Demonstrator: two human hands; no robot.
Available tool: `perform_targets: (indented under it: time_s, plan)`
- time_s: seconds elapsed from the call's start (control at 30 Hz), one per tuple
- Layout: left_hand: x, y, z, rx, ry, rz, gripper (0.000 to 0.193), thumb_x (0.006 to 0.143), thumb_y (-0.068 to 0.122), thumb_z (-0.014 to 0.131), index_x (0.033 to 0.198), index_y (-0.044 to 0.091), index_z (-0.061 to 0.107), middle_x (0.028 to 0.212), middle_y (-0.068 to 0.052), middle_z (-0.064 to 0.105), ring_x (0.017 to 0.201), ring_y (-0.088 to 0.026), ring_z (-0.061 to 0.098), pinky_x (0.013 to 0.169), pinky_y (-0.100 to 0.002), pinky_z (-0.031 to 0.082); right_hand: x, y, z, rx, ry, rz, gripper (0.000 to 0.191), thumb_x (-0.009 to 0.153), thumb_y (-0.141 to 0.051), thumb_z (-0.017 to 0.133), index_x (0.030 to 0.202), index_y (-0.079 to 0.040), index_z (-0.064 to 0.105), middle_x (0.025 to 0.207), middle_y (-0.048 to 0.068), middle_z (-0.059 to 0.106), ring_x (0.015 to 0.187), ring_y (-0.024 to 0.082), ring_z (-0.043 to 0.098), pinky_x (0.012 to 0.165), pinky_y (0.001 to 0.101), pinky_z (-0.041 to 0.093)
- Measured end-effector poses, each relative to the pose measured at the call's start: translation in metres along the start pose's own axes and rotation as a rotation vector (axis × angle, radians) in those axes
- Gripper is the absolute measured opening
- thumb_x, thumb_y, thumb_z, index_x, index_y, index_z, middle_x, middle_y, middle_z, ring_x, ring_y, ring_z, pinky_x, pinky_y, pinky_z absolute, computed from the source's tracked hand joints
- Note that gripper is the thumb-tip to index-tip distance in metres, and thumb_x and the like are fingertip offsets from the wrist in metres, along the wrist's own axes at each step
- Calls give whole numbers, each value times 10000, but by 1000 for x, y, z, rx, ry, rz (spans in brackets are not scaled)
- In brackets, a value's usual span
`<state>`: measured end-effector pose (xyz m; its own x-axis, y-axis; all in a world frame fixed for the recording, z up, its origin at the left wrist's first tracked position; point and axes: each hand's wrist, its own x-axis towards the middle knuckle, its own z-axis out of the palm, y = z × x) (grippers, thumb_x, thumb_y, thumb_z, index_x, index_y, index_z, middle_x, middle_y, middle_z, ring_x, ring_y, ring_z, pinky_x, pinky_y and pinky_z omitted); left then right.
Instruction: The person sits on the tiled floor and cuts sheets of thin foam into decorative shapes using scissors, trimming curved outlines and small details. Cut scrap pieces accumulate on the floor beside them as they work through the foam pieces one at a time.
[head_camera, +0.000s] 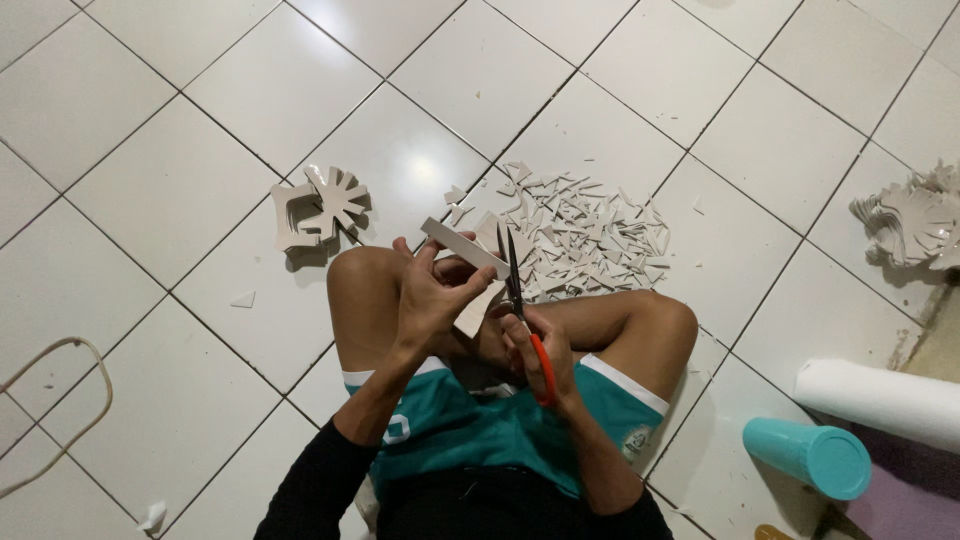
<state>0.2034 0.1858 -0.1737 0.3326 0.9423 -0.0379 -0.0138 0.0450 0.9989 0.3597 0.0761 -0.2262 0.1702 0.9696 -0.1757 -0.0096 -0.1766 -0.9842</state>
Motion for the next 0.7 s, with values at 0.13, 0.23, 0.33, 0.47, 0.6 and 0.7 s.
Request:
perform_targets:
  time_s: [0.13,0.23,0.33,0.47,0.6,0.7]
  plan:
    - [2,0,-2,-33,-18,24,489,870,83,783,1264,-49,526,979,-150,787,922,-177,783,842,-268,644,-2,0,-1,59,-30,11,494,969,-509,618,1103,-44,718,611,-61,505,492,31,456,435,198,361]
    - [4,-2,0,-131,12,59,455,875,43,778,1238,-42,517,1000,-150,770,934,-183,756,842,-279,639,-2,-3,-1,31,-31,-6,499,971,-514,617,1096,-43,727,621,-65,502,498,27,453,437,197,354]
    - [5,-3,1,-171,27,183,429,865,14,785,1141,-12,458,1050,-112,690,963,-177,762,855,-292,688,-3,-6,-2,7,-45,-48,501,977,-511,614,1082,-35,730,627,-66,505,493,28,451,432,199,348]
    - [1,1,-1,-100,-14,166,324,906,1,763,1176,-40,588,1156,-174,688,1010,-216,766,874,-308,679,-6,-5,-2,2,-53,-83,473,986,-479,618,1082,-28,727,608,-59,494,471,33,437,417,209,338]
    - [-3,8,-2,-23,-21,35,409,901,32,745,1295,-19,648,1126,-208,770,1025,-238,785,877,-299,677,-7,-5,-2,-31,-56,-101,450,990,-449,613,1045,-19,734,588,-51,509,435,40,466,386,226,361]
    - [-2,11,-1,-29,-33,95,430,900,29,743,1314,-24,641,1209,-178,733,1078,-241,764,891,-311,679,-8,-5,-2,-59,-32,-63,450,980,-445,625,1029,-14,744,572,-35,520,428,49,481,376,234,375]
